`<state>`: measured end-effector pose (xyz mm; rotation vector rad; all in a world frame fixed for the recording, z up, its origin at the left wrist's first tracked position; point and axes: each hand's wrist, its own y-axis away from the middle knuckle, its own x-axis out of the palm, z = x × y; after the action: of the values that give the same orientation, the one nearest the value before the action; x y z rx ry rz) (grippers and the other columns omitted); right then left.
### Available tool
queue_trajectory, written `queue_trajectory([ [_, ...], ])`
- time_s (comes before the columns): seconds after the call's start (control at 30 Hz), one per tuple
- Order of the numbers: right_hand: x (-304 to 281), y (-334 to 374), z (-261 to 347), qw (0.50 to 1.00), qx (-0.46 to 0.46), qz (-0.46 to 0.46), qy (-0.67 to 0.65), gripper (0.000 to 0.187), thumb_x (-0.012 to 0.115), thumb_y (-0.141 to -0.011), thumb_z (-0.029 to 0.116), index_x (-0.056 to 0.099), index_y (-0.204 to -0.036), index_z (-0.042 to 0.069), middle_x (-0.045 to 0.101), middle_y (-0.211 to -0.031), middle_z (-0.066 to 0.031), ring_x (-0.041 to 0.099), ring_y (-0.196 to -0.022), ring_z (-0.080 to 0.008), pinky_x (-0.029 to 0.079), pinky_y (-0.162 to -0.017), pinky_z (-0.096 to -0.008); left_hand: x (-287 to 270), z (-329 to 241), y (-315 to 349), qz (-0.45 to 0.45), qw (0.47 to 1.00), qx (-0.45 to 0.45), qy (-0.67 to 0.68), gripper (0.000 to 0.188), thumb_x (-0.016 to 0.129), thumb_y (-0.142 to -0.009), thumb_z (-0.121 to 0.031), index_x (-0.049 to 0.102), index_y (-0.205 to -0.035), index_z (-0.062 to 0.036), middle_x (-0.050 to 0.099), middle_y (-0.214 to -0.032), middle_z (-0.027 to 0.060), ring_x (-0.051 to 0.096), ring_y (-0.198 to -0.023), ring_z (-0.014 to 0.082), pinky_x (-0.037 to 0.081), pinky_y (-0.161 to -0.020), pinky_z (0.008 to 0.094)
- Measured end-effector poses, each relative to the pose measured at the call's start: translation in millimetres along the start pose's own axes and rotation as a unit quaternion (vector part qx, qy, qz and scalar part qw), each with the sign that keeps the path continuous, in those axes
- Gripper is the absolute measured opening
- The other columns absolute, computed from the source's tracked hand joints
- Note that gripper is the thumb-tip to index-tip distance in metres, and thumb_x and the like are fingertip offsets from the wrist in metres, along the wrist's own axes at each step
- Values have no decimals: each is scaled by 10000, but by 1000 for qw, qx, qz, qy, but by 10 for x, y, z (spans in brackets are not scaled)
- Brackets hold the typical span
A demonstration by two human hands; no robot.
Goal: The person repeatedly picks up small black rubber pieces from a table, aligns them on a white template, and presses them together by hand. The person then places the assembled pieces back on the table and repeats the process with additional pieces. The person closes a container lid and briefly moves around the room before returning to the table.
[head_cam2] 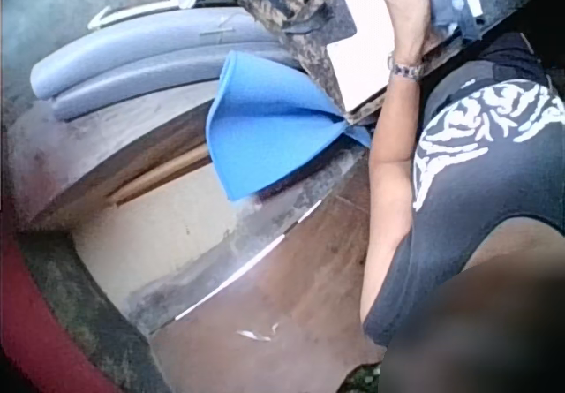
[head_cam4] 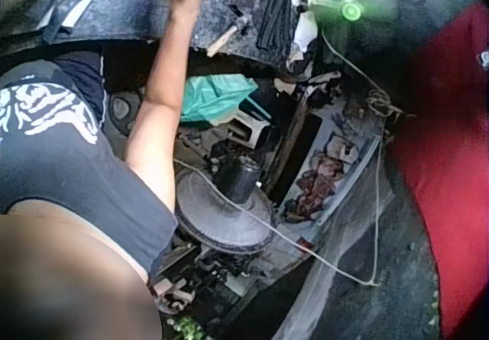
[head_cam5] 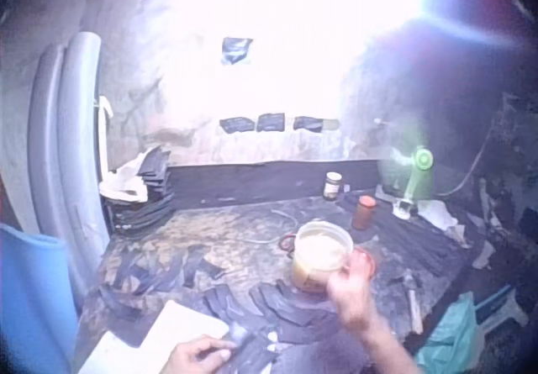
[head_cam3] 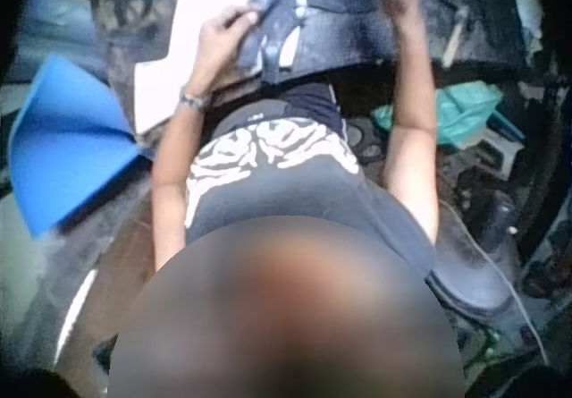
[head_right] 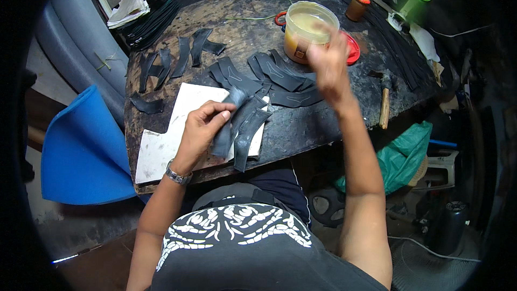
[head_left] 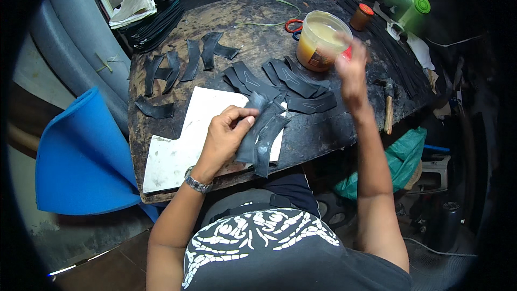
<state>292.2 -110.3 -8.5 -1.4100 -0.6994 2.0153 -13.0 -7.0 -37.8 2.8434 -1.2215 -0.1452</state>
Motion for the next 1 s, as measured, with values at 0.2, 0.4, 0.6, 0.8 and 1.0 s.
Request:
queue_trajectory([
  [0.2, 17, -975, -513, 906, 239, 280, 210, 750, 193, -1030, 630, 807, -1049, 200, 394, -1532, -160, 263, -1473, -331, 114, -1140, -666, 31, 49, 10, -58, 996, 52, -46, 468, 658, -883, 42, 597, -1347, 31, 574, -1080, 35, 593, -913, 81, 470, -795, 190],
  [0.4, -96, -634, 8, 948, 90, 29, 305, 532, 442, -1030, 472, 785, -981, 69, 556, -1318, -187, 424, -1348, -336, 248, -1095, -658, 123, 234, 67, -112, 982, 103, -116, 538, 674, -862, 79, 545, -1383, 39, 553, -1187, 134, 663, -955, 169, 570, -815, 259],
  [0.6, 248, 585, 966, 985, -10, 170, 3, 424, 715, -822, 249, 702, -1245, 251, 383, -1536, -184, 244, -1483, -383, 66, -1188, -603, 148, 328, 65, -138, 965, 159, -156, 531, 691, -869, 58, 563, -1383, 22, 568, -1212, 134, 654, -982, 159, 567, -796, 277],
  [0.8, 452, 1001, 1065, 978, -50, 161, 122, 441, 637, -903, 403, 645, -1336, 320, 331, -1589, -136, 187, -1503, -345, 9, -1183, -635, 165, 396, 83, -147, 942, 189, -235, 547, 690, -867, 46, 557, -1396, -2, 563, -1243, 183, 666, -992, 228, 571, -799, 291],
  [1.0, 339, 1043, 986, 983, -73, 148, 74, 442, 623, -891, 461, 666, -1305, 314, 359, -1571, -114, 217, -1494, -337, 6, -1175, -671, 163, 409, 63, -157, 930, 212, -257, 553, 688, -867, 44, 552, -1400, -9, 556, -1248, 191, 667, -1000, 242, 586, -796, 306],
])
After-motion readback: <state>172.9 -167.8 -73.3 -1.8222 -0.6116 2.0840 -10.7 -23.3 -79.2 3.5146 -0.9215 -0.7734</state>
